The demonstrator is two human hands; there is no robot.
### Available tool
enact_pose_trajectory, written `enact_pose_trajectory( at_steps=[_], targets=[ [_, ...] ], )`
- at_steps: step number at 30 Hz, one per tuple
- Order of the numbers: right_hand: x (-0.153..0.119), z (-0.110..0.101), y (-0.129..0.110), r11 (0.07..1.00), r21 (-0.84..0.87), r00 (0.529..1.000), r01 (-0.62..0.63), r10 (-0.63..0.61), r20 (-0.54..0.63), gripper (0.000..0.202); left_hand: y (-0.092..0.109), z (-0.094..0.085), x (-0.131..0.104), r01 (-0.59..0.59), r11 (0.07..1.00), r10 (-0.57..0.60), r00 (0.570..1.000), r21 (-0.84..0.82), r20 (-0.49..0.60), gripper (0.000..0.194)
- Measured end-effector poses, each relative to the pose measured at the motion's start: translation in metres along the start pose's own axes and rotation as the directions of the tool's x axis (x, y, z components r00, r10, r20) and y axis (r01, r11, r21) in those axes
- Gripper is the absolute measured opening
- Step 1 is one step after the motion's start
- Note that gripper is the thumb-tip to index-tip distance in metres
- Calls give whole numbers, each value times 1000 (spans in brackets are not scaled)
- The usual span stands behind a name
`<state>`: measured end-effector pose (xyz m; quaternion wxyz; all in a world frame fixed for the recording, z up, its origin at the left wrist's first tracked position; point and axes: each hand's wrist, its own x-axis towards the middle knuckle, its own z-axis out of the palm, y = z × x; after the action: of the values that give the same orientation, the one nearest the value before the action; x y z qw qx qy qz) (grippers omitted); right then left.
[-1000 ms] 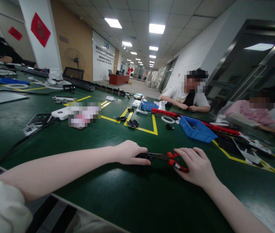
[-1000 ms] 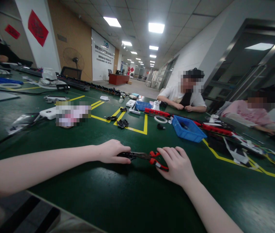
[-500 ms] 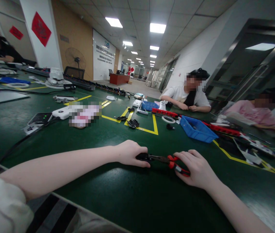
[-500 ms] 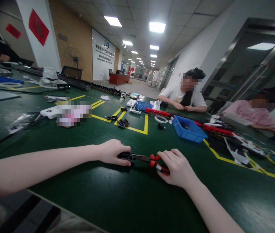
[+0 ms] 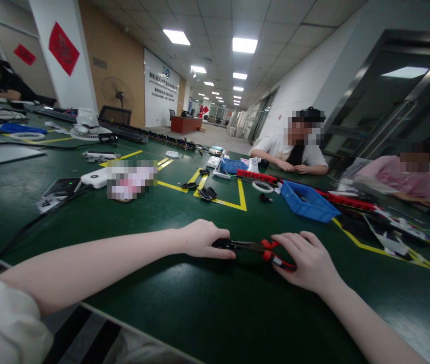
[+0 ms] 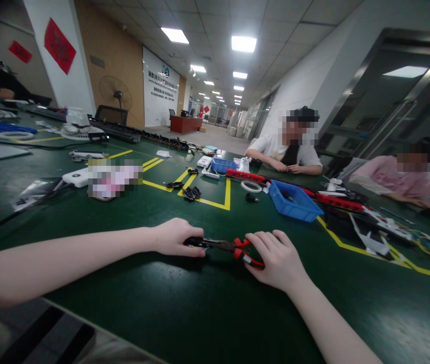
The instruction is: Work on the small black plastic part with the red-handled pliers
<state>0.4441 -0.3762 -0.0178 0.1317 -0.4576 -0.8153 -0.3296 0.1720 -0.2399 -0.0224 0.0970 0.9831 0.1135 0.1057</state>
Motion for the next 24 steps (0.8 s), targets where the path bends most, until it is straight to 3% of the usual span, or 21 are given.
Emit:
enact_pose_trajectory(
  at_steps=[11, 24],
  targets=[
    [0, 0, -2, 996, -67, 998, -52, 51, -24, 39, 0, -1, 0, -53, 998, 52, 999, 17, 9, 46],
    [2, 0, -2, 999, -6, 998, 51, -50, 40, 34, 0, 1, 1, -27, 999, 27, 1000, 36, -2, 48]
  ],
)
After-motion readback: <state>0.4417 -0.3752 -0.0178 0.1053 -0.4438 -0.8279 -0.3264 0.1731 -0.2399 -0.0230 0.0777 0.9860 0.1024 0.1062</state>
